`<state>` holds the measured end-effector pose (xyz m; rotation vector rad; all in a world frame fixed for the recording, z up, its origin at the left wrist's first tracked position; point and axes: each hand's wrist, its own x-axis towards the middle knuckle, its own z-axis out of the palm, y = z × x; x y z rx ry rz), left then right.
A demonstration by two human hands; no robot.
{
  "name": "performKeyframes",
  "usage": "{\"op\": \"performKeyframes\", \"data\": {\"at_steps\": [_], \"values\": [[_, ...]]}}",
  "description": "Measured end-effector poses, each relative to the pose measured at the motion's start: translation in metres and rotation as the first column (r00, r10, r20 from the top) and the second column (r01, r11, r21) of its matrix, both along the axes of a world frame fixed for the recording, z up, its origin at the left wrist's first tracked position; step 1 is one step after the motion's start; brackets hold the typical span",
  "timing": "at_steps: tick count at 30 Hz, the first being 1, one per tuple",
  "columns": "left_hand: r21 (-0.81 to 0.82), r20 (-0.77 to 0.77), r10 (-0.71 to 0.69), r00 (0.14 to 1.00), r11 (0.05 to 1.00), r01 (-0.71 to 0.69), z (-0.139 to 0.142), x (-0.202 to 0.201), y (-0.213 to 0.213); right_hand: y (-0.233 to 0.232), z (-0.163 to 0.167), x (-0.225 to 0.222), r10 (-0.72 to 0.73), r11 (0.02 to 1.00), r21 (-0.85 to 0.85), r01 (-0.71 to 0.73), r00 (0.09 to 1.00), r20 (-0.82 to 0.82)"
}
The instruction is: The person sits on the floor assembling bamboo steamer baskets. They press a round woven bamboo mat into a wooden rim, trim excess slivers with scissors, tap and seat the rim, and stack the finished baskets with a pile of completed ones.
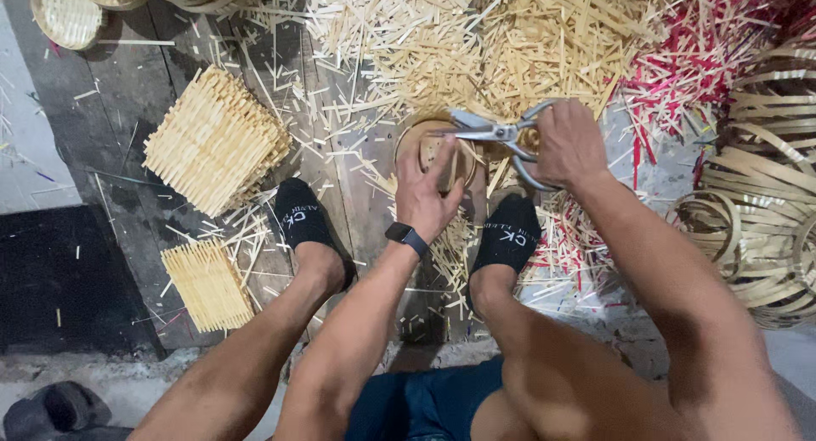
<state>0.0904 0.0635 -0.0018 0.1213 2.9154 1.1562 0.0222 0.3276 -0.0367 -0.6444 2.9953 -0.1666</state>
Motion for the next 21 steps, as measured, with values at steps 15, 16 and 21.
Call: {"op": "performKeyframes", "data": {"at_steps": [15,16,21], "values": [[0.157,0.098,-0.171,0.980,0.976,0.154,-0.001,-0.009,-0.021,-0.009,0.000,-0.005,0.025,0.996,0.084,-0.028,0.999,0.034],[0.148,0.090,-0.198,0.976,0.972,0.184,0.001,-0.012,-0.024,-0.011,0.002,-0.007,0.008,0.991,0.130,-0.015,0.999,0.052],[0.110,0.153,-0.174,0.973,0.981,0.158,0.007,-0.017,-0.029,0.016,0.006,-0.006,-0.250,0.964,0.009,0.266,0.895,0.370]]}}
